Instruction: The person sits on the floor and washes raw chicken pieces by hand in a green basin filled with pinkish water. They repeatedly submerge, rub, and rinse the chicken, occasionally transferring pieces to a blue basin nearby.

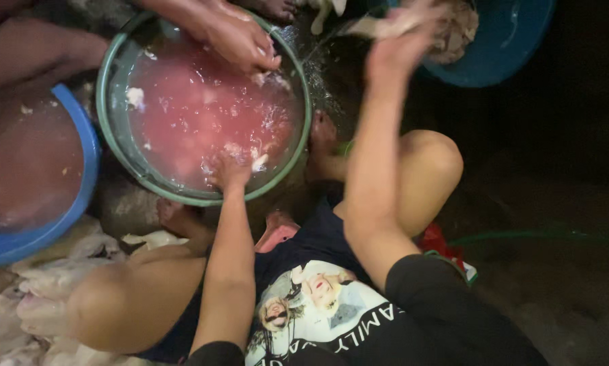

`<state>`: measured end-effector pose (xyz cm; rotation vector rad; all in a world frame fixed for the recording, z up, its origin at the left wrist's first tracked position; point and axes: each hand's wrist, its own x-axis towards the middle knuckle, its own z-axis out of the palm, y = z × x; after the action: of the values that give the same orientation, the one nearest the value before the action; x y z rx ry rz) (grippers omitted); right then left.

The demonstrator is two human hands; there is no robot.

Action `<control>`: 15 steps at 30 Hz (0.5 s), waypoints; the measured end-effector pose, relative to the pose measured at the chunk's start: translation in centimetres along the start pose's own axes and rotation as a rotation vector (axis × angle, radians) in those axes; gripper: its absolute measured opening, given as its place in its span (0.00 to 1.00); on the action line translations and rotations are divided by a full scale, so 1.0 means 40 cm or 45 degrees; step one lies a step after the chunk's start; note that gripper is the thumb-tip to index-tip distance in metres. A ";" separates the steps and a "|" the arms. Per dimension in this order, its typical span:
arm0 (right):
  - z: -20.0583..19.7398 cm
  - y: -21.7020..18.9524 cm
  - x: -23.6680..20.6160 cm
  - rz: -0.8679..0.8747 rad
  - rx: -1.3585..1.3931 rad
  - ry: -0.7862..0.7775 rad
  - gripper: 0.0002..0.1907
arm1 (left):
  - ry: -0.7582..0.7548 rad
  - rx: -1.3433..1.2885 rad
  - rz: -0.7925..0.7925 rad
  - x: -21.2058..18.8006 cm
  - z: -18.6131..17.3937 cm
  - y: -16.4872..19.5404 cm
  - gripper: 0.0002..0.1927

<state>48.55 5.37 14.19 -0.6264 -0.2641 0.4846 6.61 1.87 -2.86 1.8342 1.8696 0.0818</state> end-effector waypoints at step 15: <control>0.010 0.399 -0.509 0.827 -1.040 -0.396 0.20 | 0.436 -0.656 -0.040 0.047 0.008 -0.047 0.34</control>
<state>25.34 6.48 2.82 -1.4547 -0.5688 1.1228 5.11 3.40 -4.44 1.4938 1.8648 0.8309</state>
